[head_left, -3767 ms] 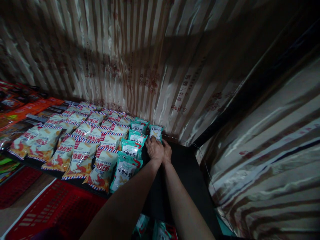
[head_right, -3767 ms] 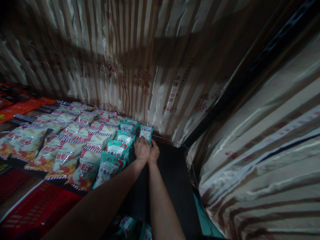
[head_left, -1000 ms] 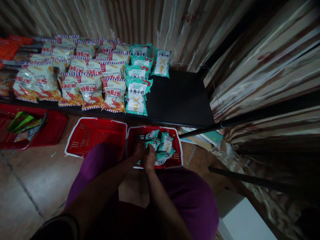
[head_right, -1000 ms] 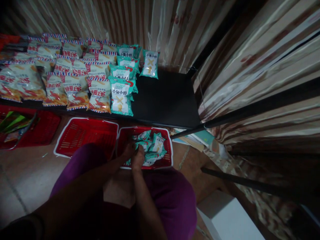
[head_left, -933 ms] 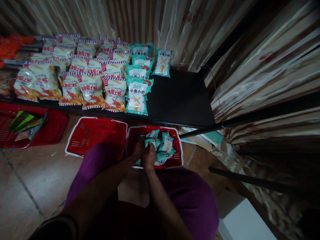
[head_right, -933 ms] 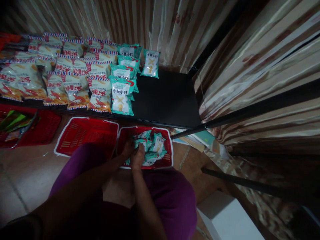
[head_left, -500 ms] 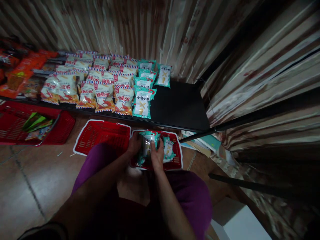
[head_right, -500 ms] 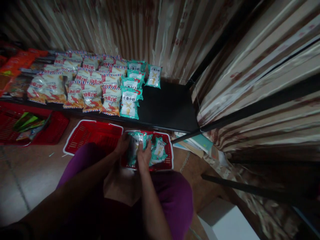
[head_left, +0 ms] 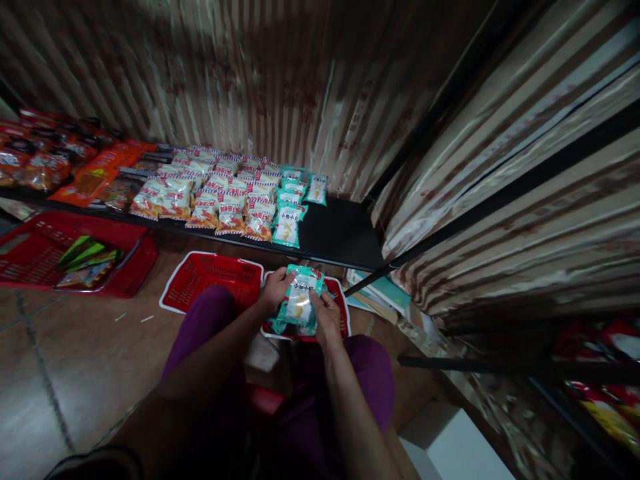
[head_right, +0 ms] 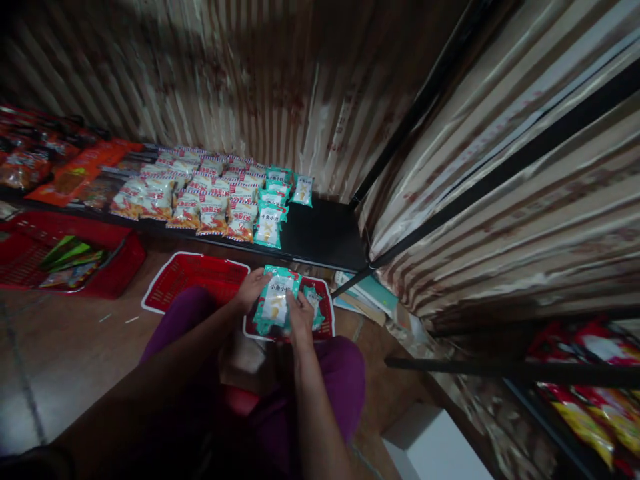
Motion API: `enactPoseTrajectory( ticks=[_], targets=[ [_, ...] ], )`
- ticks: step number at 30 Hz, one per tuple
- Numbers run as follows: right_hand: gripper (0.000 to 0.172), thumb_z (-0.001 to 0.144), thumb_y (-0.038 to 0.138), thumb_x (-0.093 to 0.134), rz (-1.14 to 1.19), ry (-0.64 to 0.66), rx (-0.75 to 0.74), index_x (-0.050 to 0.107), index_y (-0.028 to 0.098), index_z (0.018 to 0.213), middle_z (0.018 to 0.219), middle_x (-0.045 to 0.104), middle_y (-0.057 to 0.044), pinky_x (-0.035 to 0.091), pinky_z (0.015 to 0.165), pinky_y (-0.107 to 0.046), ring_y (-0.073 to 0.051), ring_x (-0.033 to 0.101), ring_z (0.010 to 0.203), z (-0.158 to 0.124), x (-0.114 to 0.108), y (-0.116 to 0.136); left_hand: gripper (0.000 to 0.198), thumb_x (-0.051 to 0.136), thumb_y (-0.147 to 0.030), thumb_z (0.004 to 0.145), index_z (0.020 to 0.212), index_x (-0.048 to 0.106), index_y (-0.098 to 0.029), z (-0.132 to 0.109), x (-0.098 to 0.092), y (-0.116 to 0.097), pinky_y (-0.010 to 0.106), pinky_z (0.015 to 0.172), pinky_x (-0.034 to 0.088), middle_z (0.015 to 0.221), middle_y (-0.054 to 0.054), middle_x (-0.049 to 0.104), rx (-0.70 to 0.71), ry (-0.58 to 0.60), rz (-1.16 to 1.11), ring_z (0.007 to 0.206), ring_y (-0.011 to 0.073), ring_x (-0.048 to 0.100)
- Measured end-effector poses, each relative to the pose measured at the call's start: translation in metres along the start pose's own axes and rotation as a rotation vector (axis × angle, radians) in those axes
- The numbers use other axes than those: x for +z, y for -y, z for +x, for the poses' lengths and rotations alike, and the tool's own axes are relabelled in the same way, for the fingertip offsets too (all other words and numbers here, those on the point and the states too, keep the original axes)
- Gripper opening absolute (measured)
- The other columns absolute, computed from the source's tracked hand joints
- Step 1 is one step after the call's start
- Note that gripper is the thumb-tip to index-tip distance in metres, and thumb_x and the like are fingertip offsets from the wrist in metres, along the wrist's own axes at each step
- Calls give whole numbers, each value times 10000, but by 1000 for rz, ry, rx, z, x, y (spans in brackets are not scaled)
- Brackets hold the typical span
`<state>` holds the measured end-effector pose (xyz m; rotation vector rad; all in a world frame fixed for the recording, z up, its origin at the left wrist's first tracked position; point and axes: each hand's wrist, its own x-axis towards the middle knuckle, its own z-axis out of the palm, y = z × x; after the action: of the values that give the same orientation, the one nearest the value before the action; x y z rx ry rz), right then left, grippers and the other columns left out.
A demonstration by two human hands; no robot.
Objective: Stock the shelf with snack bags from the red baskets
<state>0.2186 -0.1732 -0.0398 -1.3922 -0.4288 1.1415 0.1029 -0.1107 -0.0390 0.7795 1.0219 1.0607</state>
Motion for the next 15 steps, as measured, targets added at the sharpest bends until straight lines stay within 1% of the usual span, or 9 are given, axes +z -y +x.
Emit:
enactPoseTrajectory(
  ticks=[3,5,9,15],
  targets=[
    [422,549,459,778,28,81,-20,695,198,870,684,713,21,512,550,-250,-150,639,581,-10,3,12,362,734,-483,625,726,612,-158,-11,0,-11,229,550,437,569,-19,590,36,-3,-17,583,137,571],
    [418,565,467,769,33,107,-58,699,202,880,670,709,30,491,527,-227,-134,624,561,-13,4,20,362,739,-482,618,714,612,-157,-18,-1,-18,218,529,426,560,-22,587,51,-2,-23,569,131,566],
    [335,536,416,795,47,26,-106,705,188,764,599,691,45,455,480,-208,-114,593,498,-18,7,37,382,744,-492,598,713,607,-155,-33,-1,-31,207,508,409,571,-25,594,75,12,-39,533,113,548],
    [294,501,325,819,145,-42,-123,704,163,717,591,702,17,505,534,-223,-136,640,536,-34,16,52,447,722,-564,596,693,591,-148,-51,3,-48,212,504,397,590,-4,604,101,52,-72,503,101,525]
  ],
)
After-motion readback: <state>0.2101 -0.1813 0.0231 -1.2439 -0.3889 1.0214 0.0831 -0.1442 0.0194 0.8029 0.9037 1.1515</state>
